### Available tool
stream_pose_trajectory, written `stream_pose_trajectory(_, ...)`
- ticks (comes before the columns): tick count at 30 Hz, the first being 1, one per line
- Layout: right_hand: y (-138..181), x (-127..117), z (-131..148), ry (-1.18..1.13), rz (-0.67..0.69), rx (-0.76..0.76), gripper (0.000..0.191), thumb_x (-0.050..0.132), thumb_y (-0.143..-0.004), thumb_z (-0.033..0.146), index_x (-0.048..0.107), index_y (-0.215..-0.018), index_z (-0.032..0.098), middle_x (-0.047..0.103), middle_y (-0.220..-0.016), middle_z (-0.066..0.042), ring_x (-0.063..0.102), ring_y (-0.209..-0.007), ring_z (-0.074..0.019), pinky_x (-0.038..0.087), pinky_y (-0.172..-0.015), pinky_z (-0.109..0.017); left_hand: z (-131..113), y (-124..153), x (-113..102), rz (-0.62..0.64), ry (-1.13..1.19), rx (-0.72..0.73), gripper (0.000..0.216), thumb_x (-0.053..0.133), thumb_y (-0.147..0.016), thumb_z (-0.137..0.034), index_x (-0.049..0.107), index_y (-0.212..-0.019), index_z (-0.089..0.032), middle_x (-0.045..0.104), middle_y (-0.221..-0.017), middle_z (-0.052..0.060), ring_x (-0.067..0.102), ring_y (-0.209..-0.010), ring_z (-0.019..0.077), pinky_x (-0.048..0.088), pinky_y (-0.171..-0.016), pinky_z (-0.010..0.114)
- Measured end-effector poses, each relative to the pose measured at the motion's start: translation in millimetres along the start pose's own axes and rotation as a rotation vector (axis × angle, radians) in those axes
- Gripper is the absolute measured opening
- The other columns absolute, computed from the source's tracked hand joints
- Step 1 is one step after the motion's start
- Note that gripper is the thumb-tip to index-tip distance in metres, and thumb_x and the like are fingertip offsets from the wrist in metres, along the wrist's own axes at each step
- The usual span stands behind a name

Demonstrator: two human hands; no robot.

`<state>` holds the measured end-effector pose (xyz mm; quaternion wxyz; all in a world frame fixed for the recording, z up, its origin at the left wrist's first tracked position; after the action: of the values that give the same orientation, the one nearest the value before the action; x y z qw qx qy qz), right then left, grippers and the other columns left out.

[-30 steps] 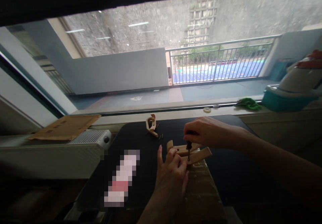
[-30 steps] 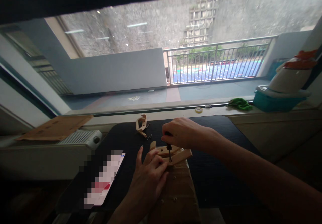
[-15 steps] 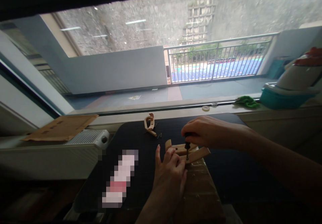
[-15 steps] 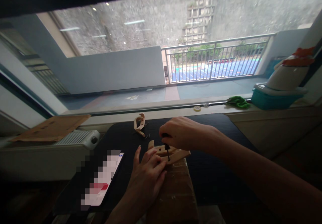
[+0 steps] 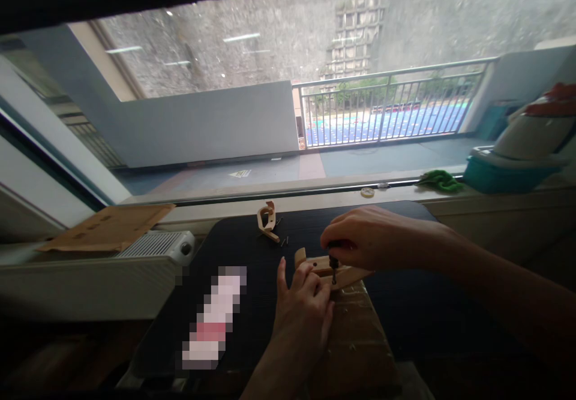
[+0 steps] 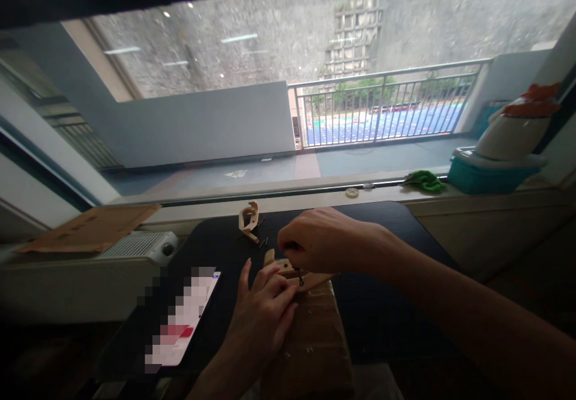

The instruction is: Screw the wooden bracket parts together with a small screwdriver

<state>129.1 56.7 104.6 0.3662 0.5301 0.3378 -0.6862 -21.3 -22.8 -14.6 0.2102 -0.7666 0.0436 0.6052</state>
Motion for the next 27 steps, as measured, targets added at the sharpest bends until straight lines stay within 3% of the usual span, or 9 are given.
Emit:
stream_pose_trajectory(5,-1,5,-3,-0.060,-0.010,-0.014,0.019,0.044,-0.084,0.023,0.063,-0.081,0.018,0.063,-0.074,0.000,0.049,-0.063,-0.0090,0.029,-0.056,-0.023,0,-1,-1,0.006,-0.001,0.002,0.020,0.052,-0.082,-0.025,0.062,-0.098,-0.024,0.064,-0.099,0.005,0.044,-0.119,0.0261,0.008,-0.107,0.063)
stream_pose_trajectory(14,-2,13,-13,-0.042,-0.099,0.117,0.024,0.045,-0.086,0.032,0.063,-0.087,0.017,0.063,-0.071,-0.001,0.049,-0.060,-0.0104,0.028,-0.054,-0.024,-1,0,-2,-0.003,0.001,0.008,0.020,0.052,-0.082,-0.024,0.063,-0.099,-0.024,0.063,-0.099,0.005,0.043,-0.119,0.0268,0.008,-0.106,0.064)
stream_pose_trajectory(21,4,10,-9,-0.053,-0.074,0.048,0.023,0.046,-0.084,0.026,0.065,-0.095,0.019,0.066,-0.082,-0.003,0.054,-0.069,-0.0124,0.030,-0.058,-0.025,0,0,-1,-0.015,0.015,0.009,0.019,0.053,-0.081,-0.024,0.064,-0.097,-0.026,0.063,-0.097,0.005,0.045,-0.117,0.0279,0.010,-0.105,0.065)
stream_pose_trajectory(27,1,13,-14,-0.102,-0.079,0.062,0.022,0.048,-0.085,0.031,0.064,-0.091,0.017,0.064,-0.077,-0.002,0.051,-0.065,-0.0114,0.031,-0.056,-0.024,0,-1,-1,-0.013,0.020,0.009,0.018,0.054,-0.080,-0.023,0.064,-0.095,-0.025,0.063,-0.096,0.005,0.045,-0.117,0.0282,0.010,-0.105,0.065)
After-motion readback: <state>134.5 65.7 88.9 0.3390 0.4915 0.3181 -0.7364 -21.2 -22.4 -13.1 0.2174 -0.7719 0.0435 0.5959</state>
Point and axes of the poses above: each hand's wrist, its own y-axis away from the middle knuckle, its own x-axis out of the palm, z = x × y, the point moved 1 cm from there along -y, towards the middle knuckle
